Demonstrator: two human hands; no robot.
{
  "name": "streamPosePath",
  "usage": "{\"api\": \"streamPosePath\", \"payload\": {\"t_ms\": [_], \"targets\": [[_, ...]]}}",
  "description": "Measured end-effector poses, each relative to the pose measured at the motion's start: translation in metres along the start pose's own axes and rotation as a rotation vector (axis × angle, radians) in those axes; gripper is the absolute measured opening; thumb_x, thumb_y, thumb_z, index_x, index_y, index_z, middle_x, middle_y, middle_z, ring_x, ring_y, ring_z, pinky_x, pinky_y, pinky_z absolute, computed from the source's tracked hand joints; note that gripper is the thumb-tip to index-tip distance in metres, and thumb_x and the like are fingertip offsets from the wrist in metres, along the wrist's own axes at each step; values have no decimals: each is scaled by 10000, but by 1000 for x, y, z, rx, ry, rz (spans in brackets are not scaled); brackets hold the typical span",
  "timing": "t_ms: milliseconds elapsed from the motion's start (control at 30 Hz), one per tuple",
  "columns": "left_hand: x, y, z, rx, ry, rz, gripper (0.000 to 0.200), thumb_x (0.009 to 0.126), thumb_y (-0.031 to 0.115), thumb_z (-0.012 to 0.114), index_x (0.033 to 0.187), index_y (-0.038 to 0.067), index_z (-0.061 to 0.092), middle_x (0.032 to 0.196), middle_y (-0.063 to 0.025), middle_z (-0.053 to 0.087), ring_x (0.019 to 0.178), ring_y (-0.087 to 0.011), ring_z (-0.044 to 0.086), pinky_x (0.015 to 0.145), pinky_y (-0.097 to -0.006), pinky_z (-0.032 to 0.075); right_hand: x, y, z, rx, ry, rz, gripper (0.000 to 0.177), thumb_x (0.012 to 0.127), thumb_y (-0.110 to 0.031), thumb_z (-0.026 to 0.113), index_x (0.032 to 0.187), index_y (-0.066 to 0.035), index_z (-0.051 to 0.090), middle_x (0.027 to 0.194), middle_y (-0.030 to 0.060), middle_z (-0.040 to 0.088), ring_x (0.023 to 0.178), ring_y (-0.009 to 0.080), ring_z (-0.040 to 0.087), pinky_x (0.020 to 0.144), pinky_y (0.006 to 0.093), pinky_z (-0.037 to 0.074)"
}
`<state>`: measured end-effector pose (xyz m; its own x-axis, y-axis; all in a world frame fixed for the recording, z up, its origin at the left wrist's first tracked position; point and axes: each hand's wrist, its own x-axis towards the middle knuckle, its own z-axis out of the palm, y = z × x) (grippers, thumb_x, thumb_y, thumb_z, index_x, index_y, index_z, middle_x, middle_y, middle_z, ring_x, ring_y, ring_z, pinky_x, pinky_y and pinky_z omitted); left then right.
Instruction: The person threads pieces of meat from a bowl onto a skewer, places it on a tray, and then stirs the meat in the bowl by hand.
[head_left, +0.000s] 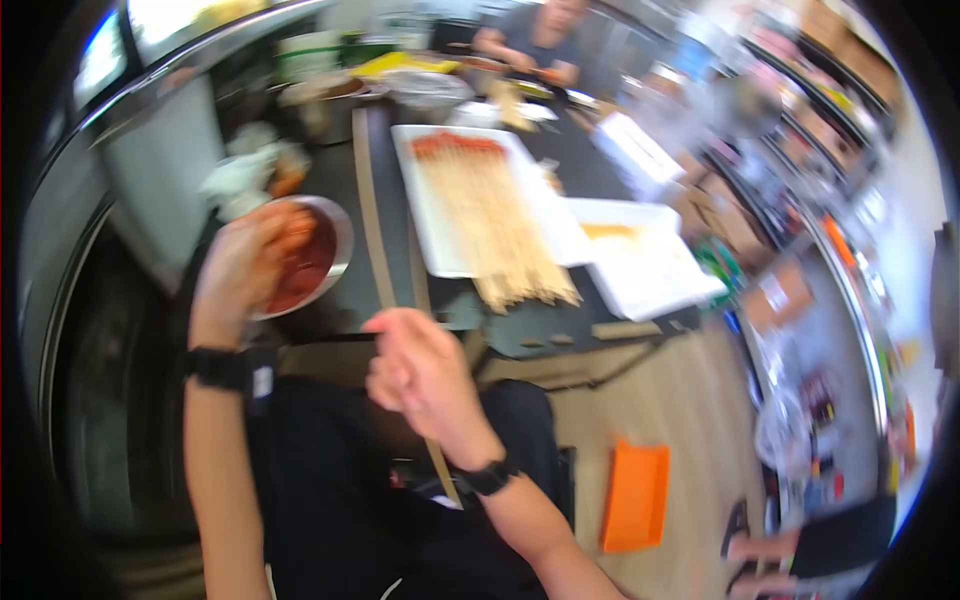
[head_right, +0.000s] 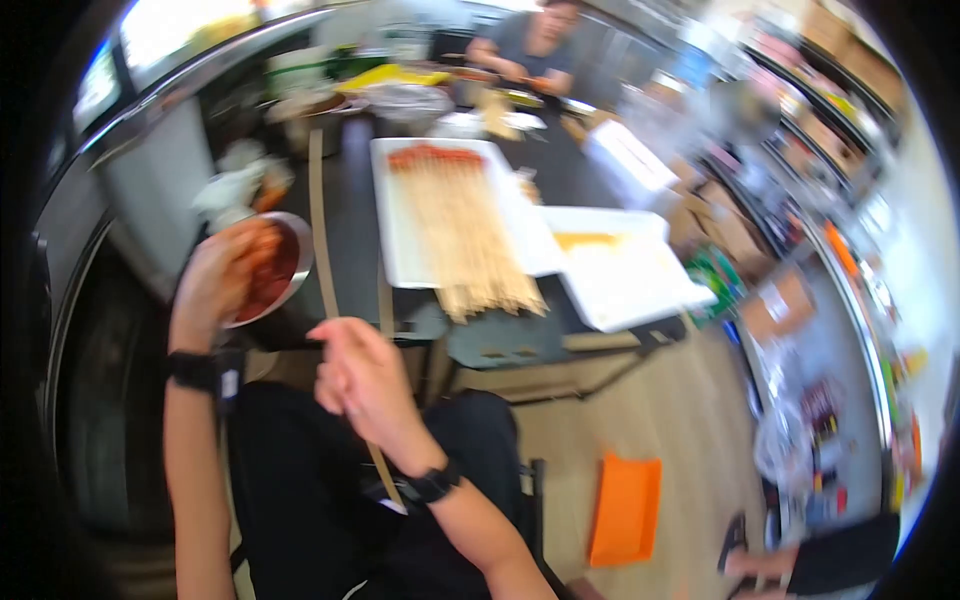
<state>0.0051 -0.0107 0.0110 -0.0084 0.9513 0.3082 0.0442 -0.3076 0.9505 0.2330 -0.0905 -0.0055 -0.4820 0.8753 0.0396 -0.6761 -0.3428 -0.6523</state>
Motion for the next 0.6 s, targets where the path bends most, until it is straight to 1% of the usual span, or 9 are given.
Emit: {"api": "streamPosePath", "payload": {"t_ms": [67, 100, 133, 167, 200, 300, 367, 467, 600], "targets": [[4, -8, -5, -553, 58, -195, 223, 891, 113, 457, 1004, -53, 555, 939, -97, 603, 841, -137, 583, 752, -247, 474, -5, 1, 4, -141, 15, 27, 294, 944, -145, 396, 1197, -5, 447, 698, 13, 479, 375, 29, 289, 359, 190, 293], [0, -1, -3, -485, 3, -93, 214, 894, 101, 447, 992, -51, 561, 923, -94, 608, 842, -137, 587, 758, -248, 479, -10, 2, 10, -138, 29, 20, 320, 938, -106, 388, 1241, -7, 422, 683, 16, 485, 380, 31, 294, 350, 190, 289], [-5, 4, -3, 70, -29, 256, 206, 894, 86, 437, 973, -51, 570, 900, -82, 612, 816, -128, 589, 756, -242, 476, -13, 3, 14, -222, 36, 3, 355, 935, -90, 384, 1282, -14, 389, 616, 1, 435, 386, 34, 288, 360, 194, 298], [-6, 3, -3, 159, 67, 285, 185, 881, 60, 450, 964, -49, 575, 894, -90, 621, 795, -142, 596, 774, -237, 469, -15, 5, 15, -280, 7, -12, 387, 932, -83, 387, 1312, -18, 354, 559, -17, 363, 387, 40, 276, 378, 200, 312], [-8, 1, -8, 733, 173, 545, 168, 874, 56, 464, 948, -41, 579, 912, -100, 622, 812, -152, 602, 792, -248, 464, -18, 6, 21, -333, 70, 1, 388, 929, -74, 390, 1311, -16, 361, 546, -31, 311, 393, 42, 266, 395, 204, 318], [1, -28, -18, 824, 271, 520, 163, 869, 72, 480, 935, -48, 569, 940, -141, 617, 853, -191, 605, 821, -277, 466, -24, 10, 23, -429, 93, 74, 375, 922, -64, 401, 1293, -16, 396, 556, -38, 314, 402, 40, 279, 402, 204, 323], [7, -19, -8, -902, 166, -57, 188, 873, 100, 481, 943, -60, 550, 970, -174, 604, 899, -222, 599, 853, -312, 465, -29, 11, 26, -530, 102, 112, 361, 917, -58, 409, 1275, -17, 426, 576, -46, 330, 419, 34, 303, 404, 206, 335], [7, -21, -9, -858, 146, -8, 203, 880, 104, 467, 962, -70, 533, 983, -200, 595, 916, -247, 595, 873, -330, 463, -32, 16, 36, -569, 181, 85, 348, 914, -54, 396, 1254, 11, 435, 488, -53, 312, 357, 26, 262, 382, 209, 333], [6, -20, -6, -909, 158, 16, 196, 882, 99, 453, 947, -67, 537, 952, -192, 604, 891, -244, 604, 857, -336, 471, -30, 22, 36, -599, 178, 64, 347, 913, -50, 394, 1252, 9, 439, 493, -56, 309, 363, 24, 259, 377, 212, 331]]}}
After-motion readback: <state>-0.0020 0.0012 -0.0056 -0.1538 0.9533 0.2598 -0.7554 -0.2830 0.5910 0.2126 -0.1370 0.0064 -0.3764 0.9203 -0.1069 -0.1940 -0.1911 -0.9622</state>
